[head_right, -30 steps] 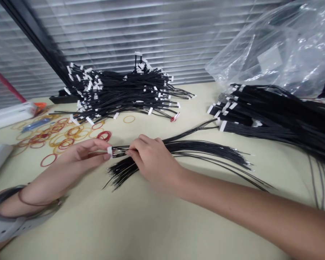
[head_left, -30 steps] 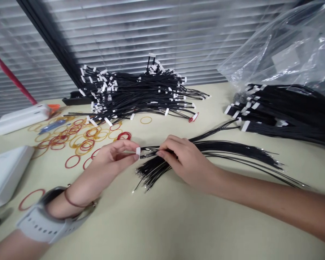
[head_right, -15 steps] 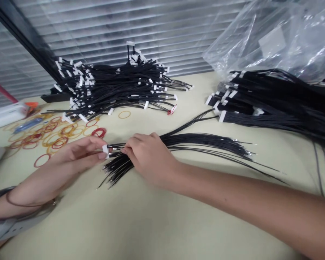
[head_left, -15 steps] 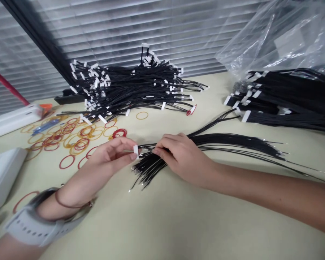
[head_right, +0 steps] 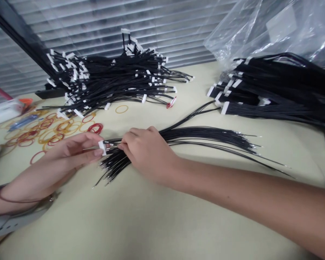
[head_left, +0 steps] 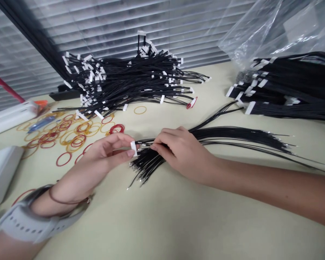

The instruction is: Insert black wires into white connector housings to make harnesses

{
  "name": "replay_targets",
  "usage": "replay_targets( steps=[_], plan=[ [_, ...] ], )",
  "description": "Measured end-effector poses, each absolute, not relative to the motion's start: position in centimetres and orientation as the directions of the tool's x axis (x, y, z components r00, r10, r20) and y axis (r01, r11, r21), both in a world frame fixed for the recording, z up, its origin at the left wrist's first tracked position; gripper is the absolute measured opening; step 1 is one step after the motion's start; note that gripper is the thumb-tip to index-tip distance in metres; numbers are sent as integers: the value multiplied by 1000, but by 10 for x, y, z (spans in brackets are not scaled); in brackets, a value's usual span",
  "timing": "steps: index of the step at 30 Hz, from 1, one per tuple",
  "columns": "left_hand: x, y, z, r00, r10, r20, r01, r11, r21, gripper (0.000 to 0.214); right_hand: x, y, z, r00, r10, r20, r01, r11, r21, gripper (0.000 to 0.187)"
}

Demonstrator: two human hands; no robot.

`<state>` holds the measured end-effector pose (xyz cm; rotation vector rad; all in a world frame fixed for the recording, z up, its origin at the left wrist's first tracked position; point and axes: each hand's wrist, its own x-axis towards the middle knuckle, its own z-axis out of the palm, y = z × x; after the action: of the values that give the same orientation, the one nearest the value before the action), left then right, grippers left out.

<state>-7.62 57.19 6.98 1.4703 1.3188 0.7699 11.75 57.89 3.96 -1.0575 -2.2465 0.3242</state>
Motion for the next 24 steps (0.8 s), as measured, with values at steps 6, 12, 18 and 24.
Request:
replay_targets(
  steps=[6,12,18,24],
  plan=[
    [-76,572,70,198,968,-156,347,80,935,12,118,578,40,-488,760,428,619,648,-445,20],
    [-76,571,71,183,969,-165,309,103,945,13,119,578,39,-512,744,430,625,666,-408,21],
    [-76,571,73,204,963,-177,315,107,943,12,119,578,39,-532,713,457,623,695,-359,23],
    [-78,572,70,185,967,-176,303,114,946,14,118,577,39,-530,716,455,637,690,-344,23]
  ],
)
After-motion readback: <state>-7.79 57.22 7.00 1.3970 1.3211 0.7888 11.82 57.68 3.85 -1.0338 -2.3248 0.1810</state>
